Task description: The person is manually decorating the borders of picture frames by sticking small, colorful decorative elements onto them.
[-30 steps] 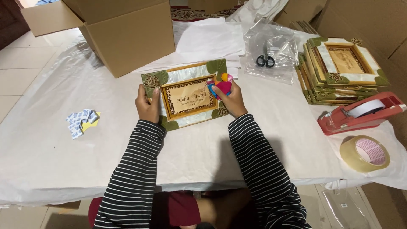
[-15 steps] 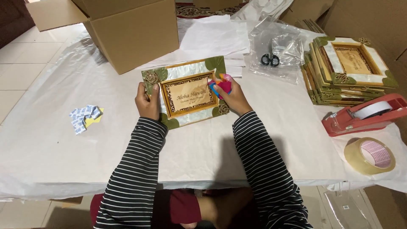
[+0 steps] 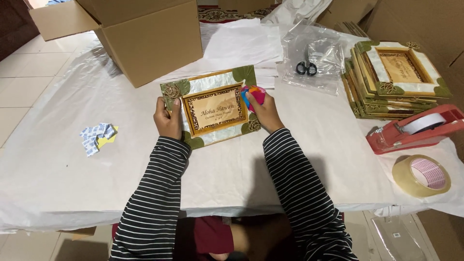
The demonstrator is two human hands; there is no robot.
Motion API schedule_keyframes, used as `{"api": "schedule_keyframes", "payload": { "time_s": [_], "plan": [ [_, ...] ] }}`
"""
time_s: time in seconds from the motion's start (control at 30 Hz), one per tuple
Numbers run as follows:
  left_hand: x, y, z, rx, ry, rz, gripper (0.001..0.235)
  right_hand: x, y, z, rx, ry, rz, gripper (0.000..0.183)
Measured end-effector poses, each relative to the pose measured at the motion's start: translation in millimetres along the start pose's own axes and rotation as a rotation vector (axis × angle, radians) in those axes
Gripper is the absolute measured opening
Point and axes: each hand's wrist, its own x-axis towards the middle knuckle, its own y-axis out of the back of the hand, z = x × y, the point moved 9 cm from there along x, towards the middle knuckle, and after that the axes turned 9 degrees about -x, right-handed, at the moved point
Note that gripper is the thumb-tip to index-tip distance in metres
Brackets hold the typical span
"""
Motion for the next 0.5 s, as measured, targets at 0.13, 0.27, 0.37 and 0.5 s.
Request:
{"api": "schedule_keyframes", "payload": {
  "time_s": [0.13, 0.27, 0.37, 0.5],
  "plan": [
    [-1.5, 1.3, -1.0, 0.001, 0.005, 0.009, 0.024, -0.9, 1.2, -11.9, -0.004, -0.008, -0.008, 0.029],
    [-2.0, 0.7, 0.2, -0.002, -0.004, 0.007, 0.023, -4.3, 7.1, -28.0, 0.015, -0.015, -0.052, 0.027],
    [-2.0, 1.8, -3.4, 0.011, -0.007, 0.006, 0.024, -7.2, 8.3, -40.2, 0.025, 0.019, -0.078, 0.029],
    [-1.3, 5.9, -12.0, 0.028, -0.004, 0.011, 0.026, -10.7, 9.7, -51.1, 0.046, 0.026, -0.089, 0.027]
  ]
}}
